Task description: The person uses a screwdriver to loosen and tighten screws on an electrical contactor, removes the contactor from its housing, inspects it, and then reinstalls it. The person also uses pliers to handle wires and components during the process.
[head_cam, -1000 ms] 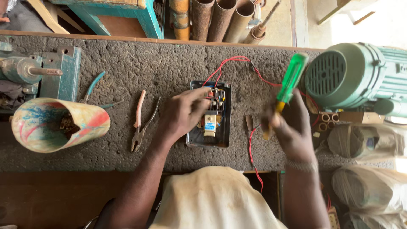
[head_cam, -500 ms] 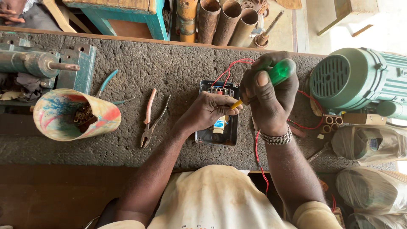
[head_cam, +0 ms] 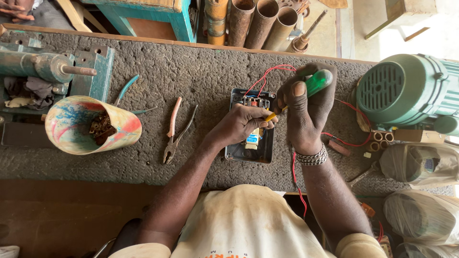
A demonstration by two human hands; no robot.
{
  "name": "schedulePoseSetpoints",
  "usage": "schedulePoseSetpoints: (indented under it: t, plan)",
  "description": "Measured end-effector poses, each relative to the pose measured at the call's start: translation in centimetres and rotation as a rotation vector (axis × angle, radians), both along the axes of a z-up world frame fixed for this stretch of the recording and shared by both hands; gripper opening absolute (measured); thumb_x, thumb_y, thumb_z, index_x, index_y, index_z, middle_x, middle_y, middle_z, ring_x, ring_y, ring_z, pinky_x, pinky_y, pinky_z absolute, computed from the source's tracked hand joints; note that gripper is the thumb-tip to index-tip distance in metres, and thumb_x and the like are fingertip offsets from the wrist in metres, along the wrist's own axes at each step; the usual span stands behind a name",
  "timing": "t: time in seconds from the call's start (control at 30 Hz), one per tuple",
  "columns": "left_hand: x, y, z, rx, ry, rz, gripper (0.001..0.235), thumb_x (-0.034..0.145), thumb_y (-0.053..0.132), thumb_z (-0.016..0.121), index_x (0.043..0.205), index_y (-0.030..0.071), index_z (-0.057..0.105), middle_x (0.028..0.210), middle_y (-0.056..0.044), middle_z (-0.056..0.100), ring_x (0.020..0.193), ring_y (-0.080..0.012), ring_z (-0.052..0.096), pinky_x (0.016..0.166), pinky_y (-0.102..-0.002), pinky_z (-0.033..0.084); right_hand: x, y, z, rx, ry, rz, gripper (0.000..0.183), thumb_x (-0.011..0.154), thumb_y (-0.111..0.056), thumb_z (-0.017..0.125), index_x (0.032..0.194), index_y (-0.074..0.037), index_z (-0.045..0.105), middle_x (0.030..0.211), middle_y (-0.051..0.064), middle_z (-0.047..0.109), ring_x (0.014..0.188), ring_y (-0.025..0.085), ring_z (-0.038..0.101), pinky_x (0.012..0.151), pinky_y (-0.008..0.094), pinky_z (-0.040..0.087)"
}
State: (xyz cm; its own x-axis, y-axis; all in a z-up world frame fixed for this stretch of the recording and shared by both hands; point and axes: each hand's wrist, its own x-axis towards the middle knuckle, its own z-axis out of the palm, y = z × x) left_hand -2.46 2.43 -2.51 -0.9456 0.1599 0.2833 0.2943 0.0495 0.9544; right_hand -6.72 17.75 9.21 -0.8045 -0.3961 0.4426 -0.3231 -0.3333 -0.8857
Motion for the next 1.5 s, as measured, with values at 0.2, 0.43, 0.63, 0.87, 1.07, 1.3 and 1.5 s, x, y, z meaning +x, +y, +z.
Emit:
schedulePoseSetpoints:
  t: [0.2, 0.43, 0.63, 0.87, 1.07, 1.3, 1.5]
  plan:
    - [-0.2, 0.0, -0.2, 0.002, 0.010, -0.014, 0.023, 0.097, 0.007, 0.070, 0.120, 0.002, 0.072, 0.102, -0.007, 0.079, 0.099, -0.0118, 0.076, 0.092, -0.028, 0.064, 0.0, 0.0, -0.4, -0.005, -0.018, -0.020, 0.032, 0.118, -0.028, 0.061, 0.130, -0.007, 0.040, 0.089, 0.006, 0.053, 0.075, 0.013, 0.054, 0.063, 0.028, 0.051]
    - [0.0, -0.5, -0.5, -0.009, 0.037, -0.049, 0.023, 0.098, 0.002, 0.069, 0.120, 0.002, 0.072, 0.101, -0.007, 0.079, 0.100, -0.0129, 0.076, 0.092, -0.030, 0.063, 0.5, -0.4, 1.1, 0.054, 0.137, 0.029, 0.038, 0.120, -0.038, 0.052, 0.137, -0.007, 0.038, 0.093, 0.007, 0.057, 0.076, 0.013, 0.056, 0.072, 0.028, 0.053]
    - [0.4, -0.6, -0.9, 0.060, 0.081, -0.052, 0.021, 0.098, -0.003, 0.069, 0.118, 0.003, 0.072, 0.104, -0.007, 0.079, 0.102, -0.0140, 0.076, 0.093, -0.031, 0.063, 1.6, -1.0, 4.3, 0.153, 0.297, -0.036, 0.040, 0.119, -0.043, 0.043, 0.128, -0.004, 0.041, 0.095, 0.011, 0.059, 0.078, 0.015, 0.060, 0.070, 0.027, 0.053]
    - [0.7, -0.9, -0.2, -0.006, 0.077, -0.025, 0.027, 0.092, -0.002, 0.072, 0.119, 0.005, 0.072, 0.102, -0.010, 0.079, 0.098, -0.0154, 0.077, 0.088, -0.030, 0.061, 1.8, -4.2, 2.8, 0.043, 0.387, -0.322, 0.040, 0.118, -0.044, 0.040, 0.118, -0.005, 0.042, 0.073, 0.004, 0.044, 0.048, 0.006, 0.038, 0.043, 0.023, 0.034]
    - [0.6, -0.6, 0.1, -0.010, 0.063, 0.013, 0.027, 0.092, 0.000, 0.073, 0.118, 0.005, 0.072, 0.101, -0.012, 0.079, 0.095, -0.0172, 0.079, 0.084, -0.030, 0.062, 0.4, -2.9, 0.9, -0.092, 0.189, -0.191, 0.040, 0.115, -0.047, 0.044, 0.110, -0.007, 0.042, 0.070, 0.002, 0.037, 0.044, 0.004, 0.030, 0.038, 0.025, 0.028]
    - [0.0, -1.2, 1.6, -0.079, 0.100, -0.034, 0.027, 0.088, 0.003, 0.076, 0.115, 0.005, 0.072, 0.097, -0.012, 0.078, 0.091, -0.0183, 0.078, 0.081, -0.034, 0.061, -4.4, -1.6, 1.9, -0.312, -0.113, 0.749, 0.040, 0.107, -0.042, 0.056, 0.085, -0.009, 0.050, 0.052, -0.004, 0.037, 0.036, 0.007, 0.033, 0.033, 0.030, 0.025]
    - [0.2, -0.8, 2.7, -0.088, 0.152, -0.047, 0.026, 0.093, 0.003, 0.072, 0.119, 0.005, 0.071, 0.099, -0.013, 0.077, 0.092, -0.0191, 0.077, 0.083, -0.035, 0.060, -7.3, -3.6, 0.6, -0.418, -0.128, 1.333, 0.043, 0.102, -0.041, 0.056, 0.074, -0.008, 0.054, 0.048, -0.002, 0.045, 0.032, 0.010, 0.038, 0.029, 0.033, 0.032]
